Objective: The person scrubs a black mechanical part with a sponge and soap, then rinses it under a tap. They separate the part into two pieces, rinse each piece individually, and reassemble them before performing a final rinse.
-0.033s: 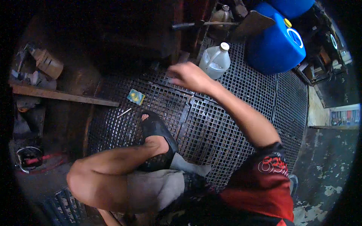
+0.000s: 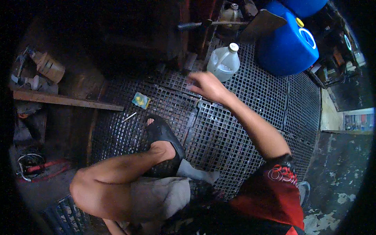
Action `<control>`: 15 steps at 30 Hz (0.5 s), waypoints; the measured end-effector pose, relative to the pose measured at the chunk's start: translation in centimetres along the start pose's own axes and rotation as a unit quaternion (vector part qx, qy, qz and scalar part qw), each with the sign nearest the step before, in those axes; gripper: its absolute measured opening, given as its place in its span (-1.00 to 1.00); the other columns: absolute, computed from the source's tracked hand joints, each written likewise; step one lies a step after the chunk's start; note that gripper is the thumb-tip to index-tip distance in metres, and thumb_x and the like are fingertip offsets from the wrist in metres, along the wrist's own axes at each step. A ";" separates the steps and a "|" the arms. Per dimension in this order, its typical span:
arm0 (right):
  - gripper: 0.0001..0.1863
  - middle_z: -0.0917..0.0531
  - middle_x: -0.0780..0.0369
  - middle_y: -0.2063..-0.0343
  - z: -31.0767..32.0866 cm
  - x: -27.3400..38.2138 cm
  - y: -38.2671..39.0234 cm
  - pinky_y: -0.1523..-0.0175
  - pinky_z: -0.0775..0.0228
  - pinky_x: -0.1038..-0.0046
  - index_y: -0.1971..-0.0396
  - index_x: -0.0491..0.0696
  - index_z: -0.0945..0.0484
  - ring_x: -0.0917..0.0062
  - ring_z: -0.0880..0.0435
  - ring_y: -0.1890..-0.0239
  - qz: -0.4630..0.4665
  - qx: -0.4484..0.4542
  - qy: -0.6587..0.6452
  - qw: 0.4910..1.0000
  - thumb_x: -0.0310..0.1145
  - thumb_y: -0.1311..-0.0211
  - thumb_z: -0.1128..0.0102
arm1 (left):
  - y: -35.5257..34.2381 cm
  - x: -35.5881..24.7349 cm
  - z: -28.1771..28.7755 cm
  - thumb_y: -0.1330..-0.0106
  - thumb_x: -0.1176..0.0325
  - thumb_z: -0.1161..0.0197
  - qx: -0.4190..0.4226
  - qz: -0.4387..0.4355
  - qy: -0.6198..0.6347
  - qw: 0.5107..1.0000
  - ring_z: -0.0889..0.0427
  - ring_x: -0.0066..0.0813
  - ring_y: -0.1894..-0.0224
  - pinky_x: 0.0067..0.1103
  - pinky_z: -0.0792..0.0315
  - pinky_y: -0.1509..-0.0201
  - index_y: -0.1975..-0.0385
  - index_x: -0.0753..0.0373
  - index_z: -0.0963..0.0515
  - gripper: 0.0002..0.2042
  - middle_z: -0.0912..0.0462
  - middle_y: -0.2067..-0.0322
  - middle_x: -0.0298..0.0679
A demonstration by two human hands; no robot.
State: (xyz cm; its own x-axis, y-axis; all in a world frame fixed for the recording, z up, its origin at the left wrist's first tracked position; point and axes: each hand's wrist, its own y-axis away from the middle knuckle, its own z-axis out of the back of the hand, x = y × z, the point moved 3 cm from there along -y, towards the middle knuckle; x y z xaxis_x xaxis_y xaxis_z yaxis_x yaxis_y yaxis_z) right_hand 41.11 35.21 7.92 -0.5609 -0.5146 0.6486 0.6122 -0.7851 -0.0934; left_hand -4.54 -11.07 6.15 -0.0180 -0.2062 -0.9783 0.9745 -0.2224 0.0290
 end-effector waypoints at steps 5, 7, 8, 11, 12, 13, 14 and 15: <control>-0.71 -0.63 -0.01 0.36 -11.0 -12.9 18.7 0.17 -0.47 0.25 0.22 -0.18 -0.49 0.11 -0.64 0.29 -0.249 -0.152 -0.026 0.956 -0.39 -0.06 -0.26 | -0.7 -0.2 -1.8 -0.21 0.47 -0.09 0.037 -0.012 -0.028 0.999 -0.47 -0.35 -0.01 -0.41 -0.37 -0.15 0.03 0.30 -0.45 -0.69 -0.51 0.01 -0.19; -0.71 -0.66 0.07 0.38 -15.0 -12.9 22.8 0.13 -0.48 0.39 0.16 -0.14 -0.52 0.28 -0.68 0.30 -0.343 -0.147 -0.089 0.924 -0.44 -0.09 -0.25 | -0.6 -0.3 -1.3 -0.21 0.47 -0.10 0.036 -0.012 -0.037 0.999 -0.47 -0.34 -0.03 -0.40 -0.36 -0.16 0.02 0.30 -0.45 -0.69 -0.51 0.02 -0.20; -0.73 -0.67 0.11 0.40 -16.7 -12.7 24.3 0.14 -0.47 0.41 0.16 -0.14 -0.53 0.37 -0.67 0.33 -0.390 -0.151 -0.107 0.902 -0.45 -0.09 -0.24 | -0.8 -0.4 -0.8 -0.21 0.46 -0.10 0.035 -0.013 -0.040 0.998 -0.46 -0.34 -0.03 -0.40 -0.35 -0.17 0.02 0.29 -0.45 -0.69 -0.50 0.02 -0.20; -0.72 -0.66 0.19 0.38 -18.4 -11.6 25.6 0.14 -0.46 0.49 0.16 -0.12 -0.55 0.52 -0.65 0.31 -0.449 -0.159 -0.107 0.873 -0.57 -0.06 -0.20 | -2.8 0.3 0.7 -0.22 0.46 -0.10 0.062 -0.024 -0.054 0.996 -0.45 -0.33 -0.05 -0.39 -0.34 -0.19 0.02 0.28 -0.44 -0.69 -0.50 0.02 -0.20; -0.71 -0.65 0.22 0.40 -19.1 -12.3 25.9 0.17 -0.45 0.50 0.15 -0.12 -0.55 0.54 -0.62 0.34 -0.437 -0.164 -0.142 0.873 -0.57 -0.06 -0.20 | -3.4 0.8 2.0 -0.22 0.45 -0.10 0.072 -0.029 -0.066 0.995 -0.45 -0.32 -0.06 -0.39 -0.33 -0.20 0.02 0.28 -0.44 -0.69 -0.50 0.02 -0.20; -0.71 -0.63 0.25 0.43 -19.5 -12.9 25.6 0.19 -0.44 0.50 0.15 -0.11 -0.54 0.57 -0.60 0.37 -0.426 -0.170 -0.179 0.871 -0.57 -0.07 -0.21 | -4.3 0.7 2.0 -0.18 0.50 -0.12 0.116 -0.085 -0.085 0.986 -0.46 -0.35 -0.02 -0.42 -0.33 -0.18 0.08 0.26 -0.47 -0.72 -0.51 0.09 -0.23; -0.73 -0.68 0.21 0.42 -18.1 -12.0 24.0 0.15 -0.45 0.49 0.15 -0.10 -0.52 0.54 -0.64 0.36 -0.419 -0.145 -0.140 0.885 -0.57 -0.10 -0.17 | -2.7 -0.6 -0.1 -0.17 0.53 -0.10 0.095 -0.080 -0.048 0.991 -0.48 -0.38 0.04 -0.45 -0.33 -0.16 0.18 0.27 -0.47 -0.79 -0.52 0.14 -0.25; -0.75 -0.68 0.22 0.42 -18.6 -14.6 25.1 0.16 -0.45 0.50 0.15 -0.10 -0.52 0.55 -0.64 0.38 -0.426 -0.162 -0.122 0.882 -0.55 -0.13 -0.16 | -2.0 -2.4 -2.5 -0.16 0.55 -0.07 0.078 -0.061 -0.063 0.993 -0.49 -0.39 0.07 -0.46 -0.34 -0.15 0.24 0.29 -0.45 -0.83 -0.52 0.16 -0.24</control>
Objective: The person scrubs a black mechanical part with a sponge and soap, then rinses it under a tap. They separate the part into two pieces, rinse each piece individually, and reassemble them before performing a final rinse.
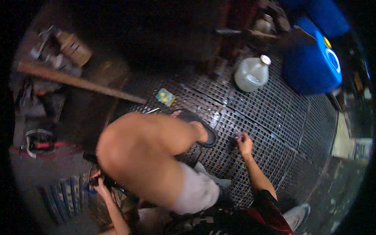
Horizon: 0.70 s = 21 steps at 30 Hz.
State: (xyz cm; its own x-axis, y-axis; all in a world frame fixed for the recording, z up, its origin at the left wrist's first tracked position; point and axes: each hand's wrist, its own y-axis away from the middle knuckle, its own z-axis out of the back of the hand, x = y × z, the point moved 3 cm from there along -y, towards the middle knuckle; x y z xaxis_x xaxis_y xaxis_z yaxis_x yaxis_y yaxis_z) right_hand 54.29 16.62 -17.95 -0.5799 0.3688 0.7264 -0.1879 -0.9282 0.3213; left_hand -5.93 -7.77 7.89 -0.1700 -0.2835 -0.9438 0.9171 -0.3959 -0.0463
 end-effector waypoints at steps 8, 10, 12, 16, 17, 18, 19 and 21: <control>-0.78 -0.64 0.23 0.43 -1.8 8.8 -4.1 0.27 -0.46 0.47 0.15 -0.07 -0.52 0.52 -0.60 0.39 0.064 0.114 -0.032 0.991 -0.47 -0.18 -0.11 | 0.3 -0.5 -0.4 -0.03 0.71 0.03 -0.011 -0.009 0.110 0.994 -0.50 -0.30 -0.01 -0.44 -0.34 -0.16 0.26 0.26 -0.41 -0.72 -0.50 0.19 -0.19; -0.78 -0.64 0.23 0.41 -5.7 13.2 -3.1 0.26 -0.46 0.45 0.14 -0.07 -0.52 0.50 -0.60 0.37 0.115 0.201 -0.013 0.973 -0.47 -0.19 -0.10 | 1.0 0.1 0.7 -0.01 0.71 0.03 -0.047 0.012 0.121 0.992 -0.50 -0.30 -0.01 -0.44 -0.34 -0.17 0.27 0.26 -0.41 -0.71 -0.50 0.19 -0.19; -0.78 -0.64 0.22 0.40 -9.2 16.0 -1.1 0.25 -0.47 0.44 0.14 -0.07 -0.52 0.48 -0.60 0.35 0.152 0.269 0.010 0.951 -0.46 -0.20 -0.08 | 0.9 0.6 0.9 -0.06 0.68 0.03 -0.048 0.000 0.121 0.992 -0.50 -0.32 -0.03 -0.48 -0.35 -0.12 0.27 0.24 -0.41 -0.74 -0.51 0.17 -0.18; -0.77 -0.64 0.21 0.36 -13.6 19.5 1.5 0.23 -0.47 0.41 0.13 -0.07 -0.52 0.43 -0.60 0.31 0.194 0.340 0.042 0.919 -0.45 -0.21 -0.05 | 0.7 1.2 2.0 -0.10 0.65 0.03 -0.047 -0.012 0.125 0.991 -0.50 -0.35 -0.04 -0.52 -0.35 -0.05 0.26 0.20 -0.41 -0.76 -0.52 0.16 -0.19; -0.77 -0.63 0.20 0.35 -13.8 19.9 1.6 0.23 -0.47 0.40 0.13 -0.07 -0.52 0.42 -0.60 0.30 0.199 0.347 0.050 0.915 -0.45 -0.22 -0.04 | 0.5 1.1 2.2 -0.09 0.65 0.02 -0.050 -0.014 0.132 0.990 -0.50 -0.37 -0.04 -0.53 -0.36 -0.02 0.25 0.19 -0.41 -0.75 -0.51 0.18 -0.21; -0.77 -0.63 0.20 0.34 -14.0 20.4 1.6 0.23 -0.47 0.39 0.12 -0.07 -0.52 0.41 -0.60 0.29 0.202 0.350 0.057 0.913 -0.44 -0.22 -0.04 | 0.5 1.1 2.5 -0.05 0.68 0.02 -0.063 -0.003 0.143 0.988 -0.50 -0.35 -0.03 -0.50 -0.34 -0.08 0.26 0.22 -0.40 -0.73 -0.51 0.20 -0.20; -0.77 -0.63 0.20 0.33 -13.9 20.7 1.6 0.22 -0.47 0.38 0.12 -0.07 -0.52 0.40 -0.60 0.28 0.207 0.354 0.066 0.909 -0.44 -0.23 -0.03 | 0.6 1.0 2.7 -0.01 0.70 0.03 -0.076 0.007 0.154 0.985 -0.49 -0.32 -0.02 -0.47 -0.32 -0.14 0.27 0.24 -0.40 -0.72 -0.50 0.22 -0.20; -0.77 -0.63 0.19 0.31 -13.9 21.4 1.9 0.21 -0.47 0.37 0.12 -0.07 -0.52 0.37 -0.61 0.26 0.214 0.365 0.077 0.903 -0.43 -0.23 -0.01 | 0.3 0.9 2.7 0.03 0.72 0.04 -0.084 0.014 0.172 0.981 -0.49 -0.31 -0.01 -0.44 -0.31 -0.20 0.28 0.26 -0.40 -0.70 -0.49 0.23 -0.19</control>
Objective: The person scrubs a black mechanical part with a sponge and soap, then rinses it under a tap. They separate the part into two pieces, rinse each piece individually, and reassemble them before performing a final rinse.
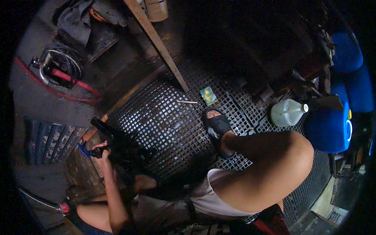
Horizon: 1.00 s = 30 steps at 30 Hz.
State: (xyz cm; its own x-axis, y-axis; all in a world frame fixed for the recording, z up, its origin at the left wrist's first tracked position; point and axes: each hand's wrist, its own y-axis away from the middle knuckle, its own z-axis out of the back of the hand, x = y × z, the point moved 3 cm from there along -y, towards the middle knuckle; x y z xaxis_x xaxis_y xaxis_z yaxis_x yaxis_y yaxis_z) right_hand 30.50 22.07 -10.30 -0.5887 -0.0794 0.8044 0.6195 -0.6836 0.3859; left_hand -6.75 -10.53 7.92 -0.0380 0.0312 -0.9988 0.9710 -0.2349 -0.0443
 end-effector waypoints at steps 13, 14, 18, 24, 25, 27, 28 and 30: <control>-0.73 -0.62 0.15 0.18 3.6 4.1 -11.2 0.16 -0.49 0.27 0.09 -0.07 -0.52 0.22 -0.61 0.14 0.083 -0.069 0.139 0.984 -0.40 -0.29 0.09 | 0.6 0.3 -0.2 -0.06 0.65 0.00 0.031 -0.009 -0.025 0.999 -0.46 -0.37 -0.03 -0.56 -0.34 -0.05 0.22 0.20 -0.37 -0.72 -0.47 0.19 -0.20; -0.73 -0.62 0.14 0.17 4.5 3.8 -13.2 0.16 -0.49 0.26 0.09 -0.07 -0.52 0.21 -0.61 0.13 0.089 -0.100 0.182 0.974 -0.39 -0.29 0.09 | 1.0 0.1 0.2 -0.07 0.64 0.00 0.027 -0.013 -0.039 0.999 -0.46 -0.37 -0.03 -0.58 -0.34 -0.03 0.21 0.19 -0.36 -0.72 -0.47 0.18 -0.20; -0.69 -0.62 0.13 0.13 7.5 2.4 -21.3 0.12 -0.49 0.21 0.03 -0.04 -0.49 0.17 -0.61 0.08 0.070 -0.176 0.342 0.920 -0.38 -0.30 0.13 | 0.6 0.2 0.6 -0.09 0.57 -0.01 0.027 -0.006 -0.084 0.996 -0.45 -0.40 0.03 -0.55 -0.32 -0.03 0.17 0.18 -0.35 -0.72 -0.44 0.18 -0.23; -0.47 -0.60 0.14 0.07 8.4 0.9 -28.6 0.01 -0.47 0.11 -0.29 0.05 -0.23 0.16 -0.58 0.03 0.024 -0.161 0.495 0.853 -0.36 -0.29 0.15 | -0.3 0.5 3.3 -0.12 0.57 0.02 0.003 -0.006 -0.157 0.988 -0.44 -0.43 0.06 -0.55 -0.32 -0.06 0.16 0.19 -0.34 -0.73 -0.44 0.19 -0.24; -0.44 -0.60 0.14 0.07 8.4 1.2 -29.2 0.01 -0.47 0.10 -0.32 0.07 -0.19 0.13 -0.56 0.01 0.003 -0.122 0.512 0.850 -0.36 -0.28 0.13 | 0.4 0.2 3.0 -0.12 0.58 0.02 -0.019 0.010 -0.152 0.988 -0.43 -0.43 0.06 -0.55 -0.32 -0.06 0.16 0.19 -0.34 -0.73 -0.44 0.19 -0.24; -0.40 -0.60 0.14 0.06 8.4 0.8 -30.2 0.00 -0.46 0.10 -0.34 0.09 -0.16 0.11 -0.54 -0.03 -0.022 -0.082 0.530 0.844 -0.35 -0.27 0.11 | 0.8 0.1 1.7 -0.14 0.57 0.02 -0.068 0.023 -0.132 0.989 -0.44 -0.43 0.06 -0.56 -0.32 -0.06 0.16 0.20 -0.34 -0.75 -0.45 0.18 -0.23; -0.41 -0.60 0.14 0.05 9.0 0.0 -30.5 -0.03 -0.45 0.10 -0.34 0.09 -0.17 0.11 -0.53 -0.04 -0.027 -0.082 0.532 0.842 -0.34 -0.27 0.11 | 0.7 -0.1 1.3 -0.15 0.56 0.02 -0.089 0.028 -0.120 0.988 -0.44 -0.43 0.06 -0.56 -0.33 -0.06 0.16 0.20 -0.34 -0.75 -0.45 0.17 -0.22; -0.45 -0.59 0.14 0.01 8.7 0.2 -30.4 -0.06 -0.44 0.13 -0.31 0.11 -0.23 0.16 -0.54 -0.04 -0.043 -0.075 0.526 0.846 -0.30 -0.28 0.11 | 0.6 0.1 1.6 -0.17 0.56 0.01 -0.064 0.013 -0.112 0.992 -0.45 -0.44 0.07 -0.59 -0.34 -0.01 0.15 0.21 -0.34 -0.76 -0.46 0.15 -0.22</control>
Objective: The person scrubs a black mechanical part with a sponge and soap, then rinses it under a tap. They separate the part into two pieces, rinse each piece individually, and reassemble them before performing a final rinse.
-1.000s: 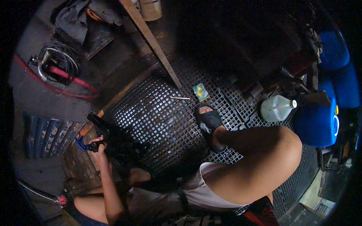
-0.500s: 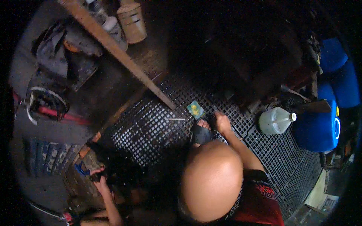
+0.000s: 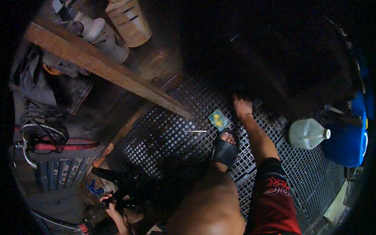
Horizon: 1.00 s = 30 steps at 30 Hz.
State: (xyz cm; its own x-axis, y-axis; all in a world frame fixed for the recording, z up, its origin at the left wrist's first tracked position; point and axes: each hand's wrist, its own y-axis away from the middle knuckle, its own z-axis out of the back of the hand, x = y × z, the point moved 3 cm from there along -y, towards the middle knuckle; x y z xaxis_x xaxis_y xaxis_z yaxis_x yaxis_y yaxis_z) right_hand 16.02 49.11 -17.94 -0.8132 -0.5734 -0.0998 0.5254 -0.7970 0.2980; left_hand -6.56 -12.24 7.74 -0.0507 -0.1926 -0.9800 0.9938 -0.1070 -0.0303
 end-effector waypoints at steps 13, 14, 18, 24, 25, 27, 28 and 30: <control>-0.61 -0.68 0.05 0.31 7.4 1.3 6.7 0.32 -0.54 0.25 -0.08 -0.11 -0.37 0.19 -0.69 0.45 0.065 -0.222 -0.318 0.919 -0.50 -0.22 -0.07 | 0.0 0.3 0.5 0.06 0.68 0.05 0.012 -0.031 0.036 0.999 -0.45 -0.36 0.12 -0.47 -0.32 -0.09 0.21 0.26 -0.32 -0.65 -0.43 0.23 -0.18; -0.62 -0.69 0.15 0.34 11.0 3.5 9.2 0.38 -0.54 0.42 -0.01 -0.17 -0.36 0.42 -0.69 0.47 0.116 -0.142 -0.557 0.810 -0.57 -0.17 -0.16 | 0.4 0.7 0.8 0.06 0.69 0.04 0.010 -0.043 0.037 0.998 -0.45 -0.36 0.12 -0.47 -0.31 -0.10 0.22 0.26 -0.33 -0.65 -0.43 0.23 -0.18; -0.61 -0.66 0.19 0.29 16.9 6.9 14.4 0.29 -0.55 0.58 -0.07 -0.15 -0.31 0.58 -0.66 0.36 0.121 0.001 -0.829 0.547 -0.58 -0.25 -0.12 | 0.8 0.1 -0.5 0.06 0.69 0.01 0.020 -0.032 0.067 0.997 -0.46 -0.37 0.11 -0.46 -0.32 -0.11 0.22 0.24 -0.33 -0.66 -0.45 0.24 -0.19; -0.51 -0.60 0.24 0.34 28.6 10.3 18.7 0.06 -0.46 0.57 -0.09 -0.13 -0.32 0.64 -0.59 0.24 0.250 -0.071 -0.788 0.558 -0.59 -0.16 -0.24 | 0.4 1.1 0.4 0.06 0.73 -0.07 0.052 -0.059 0.074 0.994 -0.49 -0.38 0.05 -0.45 -0.35 -0.14 0.25 0.22 -0.36 -0.65 -0.49 0.25 -0.22; -0.49 -0.58 0.26 0.35 30.4 11.0 19.4 0.07 -0.45 0.59 -0.09 -0.13 -0.32 0.66 -0.57 0.24 0.270 -0.090 -0.776 0.563 -0.60 -0.13 -0.26 | 0.6 1.2 0.2 0.08 0.74 -0.10 0.041 -0.049 0.079 0.995 -0.50 -0.37 0.05 -0.43 -0.34 -0.15 0.26 0.23 -0.36 -0.65 -0.50 0.26 -0.22; -0.46 -0.54 0.30 0.36 34.3 13.1 20.7 0.08 -0.42 0.62 -0.09 -0.11 -0.33 0.69 -0.53 0.26 0.314 -0.119 -0.754 0.565 -0.63 -0.08 -0.29 | 0.8 1.7 0.6 0.10 0.74 -0.14 0.031 -0.051 0.089 0.994 -0.51 -0.36 0.05 -0.41 -0.33 -0.18 0.27 0.24 -0.37 -0.64 -0.52 0.27 -0.22; -0.43 -0.50 0.31 0.32 36.2 14.4 21.3 0.09 -0.40 0.63 -0.10 -0.09 -0.32 0.70 -0.50 0.27 0.345 -0.134 -0.736 0.567 -0.66 -0.06 -0.28 | 0.5 2.8 0.8 0.11 0.73 -0.15 0.029 -0.064 0.096 0.993 -0.52 -0.35 0.05 -0.41 -0.33 -0.18 0.27 0.24 -0.37 -0.64 -0.53 0.27 -0.21; -0.36 -0.49 0.30 0.23 40.7 16.5 23.4 0.09 -0.39 0.64 -0.17 -0.07 -0.27 0.72 -0.47 0.28 0.399 -0.172 -0.704 0.562 -0.67 -0.06 -0.26 | 0.8 1.0 0.1 0.13 0.71 -0.19 0.019 -0.094 0.119 0.988 -0.54 -0.36 0.07 -0.44 -0.33 -0.16 0.29 0.24 -0.40 -0.64 -0.55 0.28 -0.21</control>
State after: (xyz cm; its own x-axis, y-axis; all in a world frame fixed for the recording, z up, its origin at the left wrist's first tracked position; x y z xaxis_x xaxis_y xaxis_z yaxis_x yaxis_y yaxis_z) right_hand 4.67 28.77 26.05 0.4499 -0.2496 0.8575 0.6840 -0.5211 -0.5105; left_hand -5.82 -12.61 6.76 -0.2040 0.0680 -0.9766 0.9647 -0.1560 -0.2124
